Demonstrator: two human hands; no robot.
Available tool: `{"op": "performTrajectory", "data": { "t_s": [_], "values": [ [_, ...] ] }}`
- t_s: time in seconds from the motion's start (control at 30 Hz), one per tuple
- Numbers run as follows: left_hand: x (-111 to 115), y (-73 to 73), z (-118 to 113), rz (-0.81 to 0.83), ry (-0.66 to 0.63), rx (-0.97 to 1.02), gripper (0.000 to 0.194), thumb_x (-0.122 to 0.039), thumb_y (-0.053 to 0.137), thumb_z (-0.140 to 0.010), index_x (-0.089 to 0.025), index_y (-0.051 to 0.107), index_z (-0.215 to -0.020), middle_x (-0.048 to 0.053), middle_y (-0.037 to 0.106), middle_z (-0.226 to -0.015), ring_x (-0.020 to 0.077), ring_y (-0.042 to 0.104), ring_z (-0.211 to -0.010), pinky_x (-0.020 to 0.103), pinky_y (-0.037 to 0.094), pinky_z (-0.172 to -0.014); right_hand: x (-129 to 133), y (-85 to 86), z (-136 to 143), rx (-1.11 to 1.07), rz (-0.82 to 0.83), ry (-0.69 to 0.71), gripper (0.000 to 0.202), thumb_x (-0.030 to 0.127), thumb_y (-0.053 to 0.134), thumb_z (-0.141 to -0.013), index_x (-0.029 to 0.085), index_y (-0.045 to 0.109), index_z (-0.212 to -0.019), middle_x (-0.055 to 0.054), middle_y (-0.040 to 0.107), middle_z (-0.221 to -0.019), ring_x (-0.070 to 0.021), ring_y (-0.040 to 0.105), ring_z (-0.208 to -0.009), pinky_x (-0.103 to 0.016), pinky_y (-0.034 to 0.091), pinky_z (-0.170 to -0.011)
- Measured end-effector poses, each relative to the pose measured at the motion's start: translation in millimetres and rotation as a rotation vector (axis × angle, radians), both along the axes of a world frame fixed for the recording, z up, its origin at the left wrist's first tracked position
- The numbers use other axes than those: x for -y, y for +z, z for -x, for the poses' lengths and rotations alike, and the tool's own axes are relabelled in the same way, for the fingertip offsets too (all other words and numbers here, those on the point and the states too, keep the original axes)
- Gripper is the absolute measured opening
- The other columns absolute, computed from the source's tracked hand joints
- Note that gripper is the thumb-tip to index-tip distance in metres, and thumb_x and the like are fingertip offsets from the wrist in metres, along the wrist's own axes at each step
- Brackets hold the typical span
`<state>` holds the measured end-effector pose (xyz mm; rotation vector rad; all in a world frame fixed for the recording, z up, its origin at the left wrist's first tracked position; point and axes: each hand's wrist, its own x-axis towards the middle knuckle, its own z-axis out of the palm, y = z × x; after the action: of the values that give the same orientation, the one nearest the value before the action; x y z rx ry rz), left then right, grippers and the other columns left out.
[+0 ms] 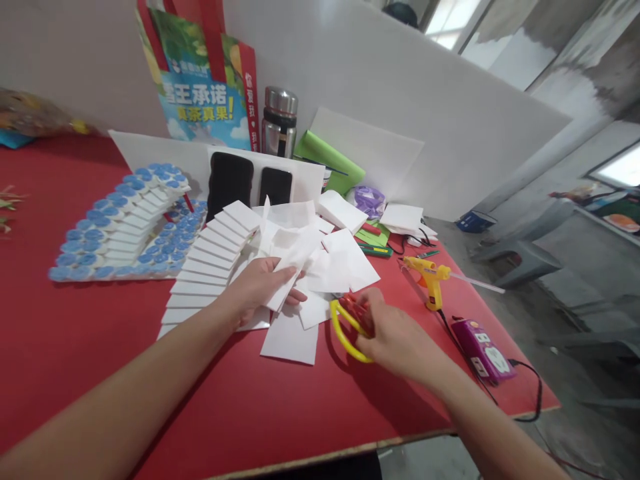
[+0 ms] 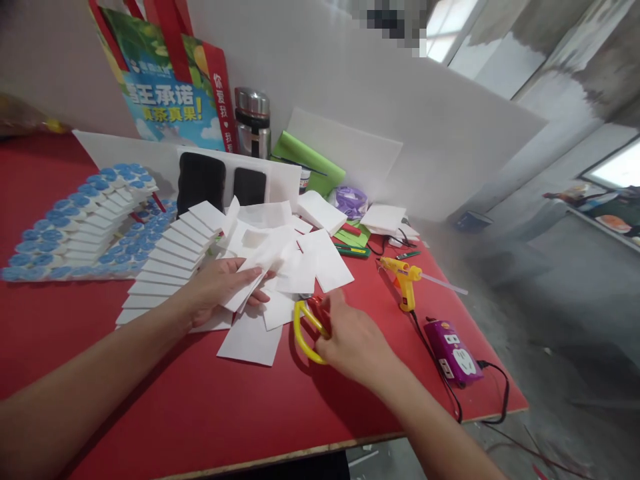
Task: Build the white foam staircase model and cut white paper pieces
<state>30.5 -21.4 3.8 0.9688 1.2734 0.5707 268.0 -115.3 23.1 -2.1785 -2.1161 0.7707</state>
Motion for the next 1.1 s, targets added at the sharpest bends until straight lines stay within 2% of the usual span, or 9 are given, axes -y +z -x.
{"op": "performTrajectory", "data": {
  "t_s": [0.17, 0.27, 0.37, 0.43, 0.5, 0.63, 0.77, 0.9, 1.1],
  "values": [
    [-2, -6.0, 3, 0.012, 0.03, 0.056, 0.043, -0.044, 0.077, -0.087, -0.013, 0.071, -0.116, 0.019, 0.081, -0.096, 0.0227, 0.075, -0.063, 0.025, 0.049, -0.041, 19, 4.3, -58, -0.432, -0.168, -0.18, 0.053, 0.034, 0.074, -0.083, 0.024, 0.047, -0.128, -0.002, 0.065, -0.088, -0.0214, 0.064, -0.075, -0.034, 0.049, -0.065],
    [-2, -6.9, 4, -0.043, 0.036, 0.208, 0.031, -0.04, 0.079, -0.087, -0.014, 0.073, -0.103, 0.018, 0.08, -0.11, 0.0161, 0.072, -0.062, 0.025, 0.055, -0.049, 10, 10.3, -69, -0.837, -0.152, -0.224, 0.064, 0.04, 0.084, -0.078, 0.026, 0.048, -0.129, -0.005, 0.065, -0.094, -0.0236, 0.067, -0.084, -0.038, 0.055, -0.074],
    [-1, -5.7, 6, -0.088, 0.032, 0.358, 0.027, -0.037, 0.08, -0.086, -0.013, 0.072, -0.093, 0.016, 0.081, -0.102, 0.0114, 0.065, -0.054, 0.024, 0.055, -0.051, -13, 12.5, -62, -1.137, -0.016, -0.127, 0.06, 0.047, 0.09, -0.072, 0.028, 0.054, -0.117, 0.0, 0.057, -0.086, -0.0196, 0.061, -0.077, -0.042, 0.056, -0.081],
    [0, -4.7, 7, -0.115, 0.03, 0.377, 0.029, -0.039, 0.08, -0.086, -0.011, 0.073, -0.09, 0.013, 0.079, -0.081, 0.0112, 0.06, -0.049, 0.024, 0.05, -0.047, -29, 11.1, -54, -1.24, 0.052, 0.003, 0.061, 0.064, 0.085, -0.073, 0.027, 0.057, -0.114, 0.001, 0.052, -0.084, -0.0201, 0.06, -0.078, -0.044, 0.056, -0.085],
    [-1, -3.3, 9, -0.135, 0.024, 0.373, 0.031, -0.04, 0.079, -0.087, -0.01, 0.074, -0.088, 0.009, 0.072, -0.064, 0.0115, 0.057, -0.046, 0.023, 0.047, -0.044, -41, 8.4, -47, -1.201, 0.067, 0.128, 0.062, 0.077, 0.069, -0.081, 0.027, 0.058, -0.116, -0.002, 0.054, -0.088, -0.0234, 0.062, -0.086, -0.045, 0.054, -0.088],
    [0, 2.7, 12, -0.151, 0.035, 0.397, 0.026, -0.037, 0.076, -0.089, -0.011, 0.076, -0.087, 0.007, 0.07, -0.06, 0.0107, 0.056, -0.046, 0.02, 0.045, -0.043, -48, 3.0, -43, -0.907, 0.02, 0.184, 0.049, 0.072, 0.06, -0.093, 0.027, 0.06, -0.113, -0.002, 0.057, -0.089, -0.022, 0.059, -0.083, -0.037, 0.051, -0.079],
    [3, 9.6, 10, -0.12, -0.04, 0.428, 0.027, -0.035, 0.073, -0.091, -0.008, 0.08, -0.087, 0.006, 0.066, -0.053, 0.0095, 0.053, -0.045, 0.017, 0.044, -0.042, -44, 3.1, -41, -0.754, 0.026, 0.181, 0.057, 0.072, 0.074, -0.081, 0.024, 0.063, -0.109, -0.001, 0.057, -0.084, -0.0178, 0.049, -0.073, -0.029, 0.044, -0.066],
    [7, 10.5, 6, -0.07, -0.06, 0.442, 0.026, -0.032, 0.074, -0.091, -0.007, 0.081, -0.089, 0.008, 0.069, -0.056, 0.0104, 0.055, -0.045, 0.018, 0.048, -0.042, -42, 7.5, -36, -0.704, 0.088, 0.212, 0.065, 0.079, 0.075, -0.074, 0.023, 0.062, -0.105, 0.001, 0.053, -0.079, -0.0155, 0.042, -0.07, -0.027, 0.036, -0.06],
    [4, 9.2, 3, -0.014, 0.068, 0.443, 0.017, -0.02, 0.07, -0.094, -0.006, 0.079, -0.092, 0.012, 0.075, -0.07, 0.0129, 0.067, -0.055, 0.022, 0.061, -0.058, -41, 4.2, -39, -0.743, 0.131, 0.275, 0.075, 0.089, 0.066, -0.072, 0.023, 0.056, -0.108, 0.0, 0.054, -0.087, -0.0155, 0.04, -0.073, -0.027, 0.035, -0.062]
  ]
}}
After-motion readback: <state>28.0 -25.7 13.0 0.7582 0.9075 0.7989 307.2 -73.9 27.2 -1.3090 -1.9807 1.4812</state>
